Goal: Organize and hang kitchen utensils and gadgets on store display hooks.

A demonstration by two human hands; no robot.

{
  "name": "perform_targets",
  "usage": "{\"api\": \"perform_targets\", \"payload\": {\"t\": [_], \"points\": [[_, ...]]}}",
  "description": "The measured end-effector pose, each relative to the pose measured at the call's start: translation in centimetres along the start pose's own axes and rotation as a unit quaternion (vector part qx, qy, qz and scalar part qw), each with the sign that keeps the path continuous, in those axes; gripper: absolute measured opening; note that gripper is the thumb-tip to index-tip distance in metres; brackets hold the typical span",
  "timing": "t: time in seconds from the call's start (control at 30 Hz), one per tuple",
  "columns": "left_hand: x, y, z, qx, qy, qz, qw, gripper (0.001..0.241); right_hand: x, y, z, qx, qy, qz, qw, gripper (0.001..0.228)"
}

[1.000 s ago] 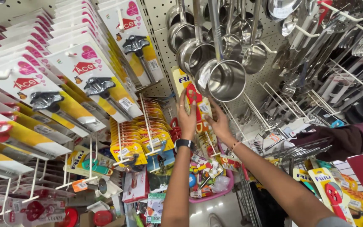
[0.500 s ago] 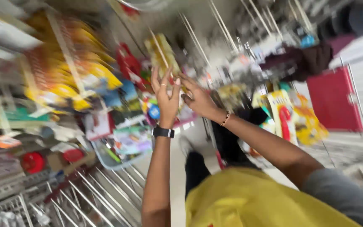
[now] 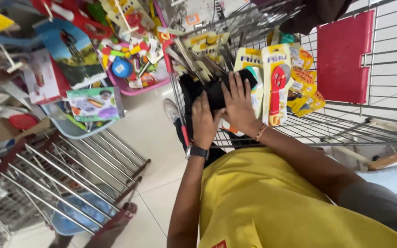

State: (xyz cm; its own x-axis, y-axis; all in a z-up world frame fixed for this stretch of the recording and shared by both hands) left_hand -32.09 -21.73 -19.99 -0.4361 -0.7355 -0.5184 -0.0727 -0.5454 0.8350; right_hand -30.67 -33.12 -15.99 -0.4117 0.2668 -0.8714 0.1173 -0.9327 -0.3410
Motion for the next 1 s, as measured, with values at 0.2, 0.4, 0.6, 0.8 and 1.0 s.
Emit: {"api": "perform_targets", "payload": {"t": [0.2, 0.4, 0.6, 0.8, 1.0], "points": [[-3.5, 0.3, 0.0, -0.089, 0.087, -0.073, 0.990, 0.087, -1.3, 1.3, -0.1, -0.084, 0.038, -0.076, 0.993, 0.027], [-3.4, 1.7, 1.6, -0.072, 0.070, -0.219, 0.971, 0.031, -1.2, 1.8, 2.0, -0.085, -0.096, -0.451, 0.883, 0.025], [-5.6, 9.2, 1.9, -0.023, 0.060, 0.276, 0.959, 0.033, -13.5, -1.5, 5.9, -0.329, 0.088, -0.428, 0.837, 0.111], [-2.0, 16.0, -2.4, 0.031, -0.114, 0.429, 0.896, 0.026, -12.8, 6.1, 8.6, -0.159, 0.094, -0.547, 0.817, 0.093], [2.1, 5.6, -5.8, -0.006, 0.079, 0.317, 0.945, 0.032, -14.5, 14.1, 13.5, -0.075, 0.195, -0.742, 0.637, 0.076]]}}
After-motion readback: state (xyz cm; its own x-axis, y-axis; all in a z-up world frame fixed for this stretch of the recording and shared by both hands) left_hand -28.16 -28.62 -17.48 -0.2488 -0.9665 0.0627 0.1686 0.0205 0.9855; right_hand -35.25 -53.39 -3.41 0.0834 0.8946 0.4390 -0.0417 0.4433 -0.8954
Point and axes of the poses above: each hand's wrist, its own z-axis away from the middle knuckle, its own x-axis out of the palm, y = z × x, the point moved 9 cm from there along -z, towards the middle knuckle, and after that the axes turned 13 degrees about -y, right-handed, at the moved point
